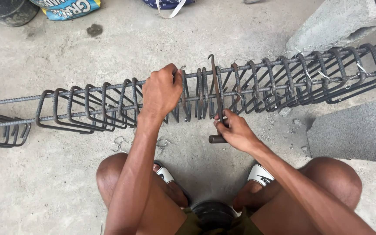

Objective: Tying metal stirrups to longitudinal rebar rods using wire and a manual twisting tool

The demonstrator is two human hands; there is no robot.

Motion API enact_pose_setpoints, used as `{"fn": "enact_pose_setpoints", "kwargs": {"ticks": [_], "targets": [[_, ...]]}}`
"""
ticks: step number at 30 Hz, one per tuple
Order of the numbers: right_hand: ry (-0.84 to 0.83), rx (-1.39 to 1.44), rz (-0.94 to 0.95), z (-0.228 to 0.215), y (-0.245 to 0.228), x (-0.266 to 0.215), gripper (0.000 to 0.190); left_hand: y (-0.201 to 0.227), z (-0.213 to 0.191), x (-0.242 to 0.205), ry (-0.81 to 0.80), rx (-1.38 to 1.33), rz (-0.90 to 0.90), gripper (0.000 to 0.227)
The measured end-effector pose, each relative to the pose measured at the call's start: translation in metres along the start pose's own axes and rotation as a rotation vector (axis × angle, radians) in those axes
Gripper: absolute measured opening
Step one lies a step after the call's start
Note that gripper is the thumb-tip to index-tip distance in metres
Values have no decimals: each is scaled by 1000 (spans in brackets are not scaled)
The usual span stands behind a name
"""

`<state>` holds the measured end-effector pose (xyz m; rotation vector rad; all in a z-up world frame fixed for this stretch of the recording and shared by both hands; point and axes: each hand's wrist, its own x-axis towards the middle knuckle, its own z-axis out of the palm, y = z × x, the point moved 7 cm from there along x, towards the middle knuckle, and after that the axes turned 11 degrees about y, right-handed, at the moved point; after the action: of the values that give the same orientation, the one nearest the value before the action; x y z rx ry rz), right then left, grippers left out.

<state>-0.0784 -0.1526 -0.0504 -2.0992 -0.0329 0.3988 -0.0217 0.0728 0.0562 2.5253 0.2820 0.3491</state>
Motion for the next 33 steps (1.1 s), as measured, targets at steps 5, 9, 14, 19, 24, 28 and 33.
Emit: {"fn": "enact_pose_setpoints", "kwargs": {"ticks": [5, 9, 14, 19, 24, 28, 33], "targets": [[-19, 19, -26, 0, -3, 0, 18, -2, 2, -1, 0, 2, 6, 25], [22, 20, -33, -6, -10, -2, 18, -2, 4, 0, -5, 0, 17, 26], [70, 10, -89, -34, -28, -3, 18, 4, -5, -2, -9, -51, 8, 25], [227, -125, -82, -84, -27, -1, 19, 7, -1, -2, -29, -55, 2, 26], [149, -486, 202, -127, -45, 1, 13, 29, -21, -3, 82, -186, 134, 19], [145, -622, 172, -143, -32, 13, 13, 33, -13, -1, 74, -174, 164, 18], [160, -719, 34, -145, -14, 34, 9, 34, -5, 2, 12, -228, 114, 20]]}}
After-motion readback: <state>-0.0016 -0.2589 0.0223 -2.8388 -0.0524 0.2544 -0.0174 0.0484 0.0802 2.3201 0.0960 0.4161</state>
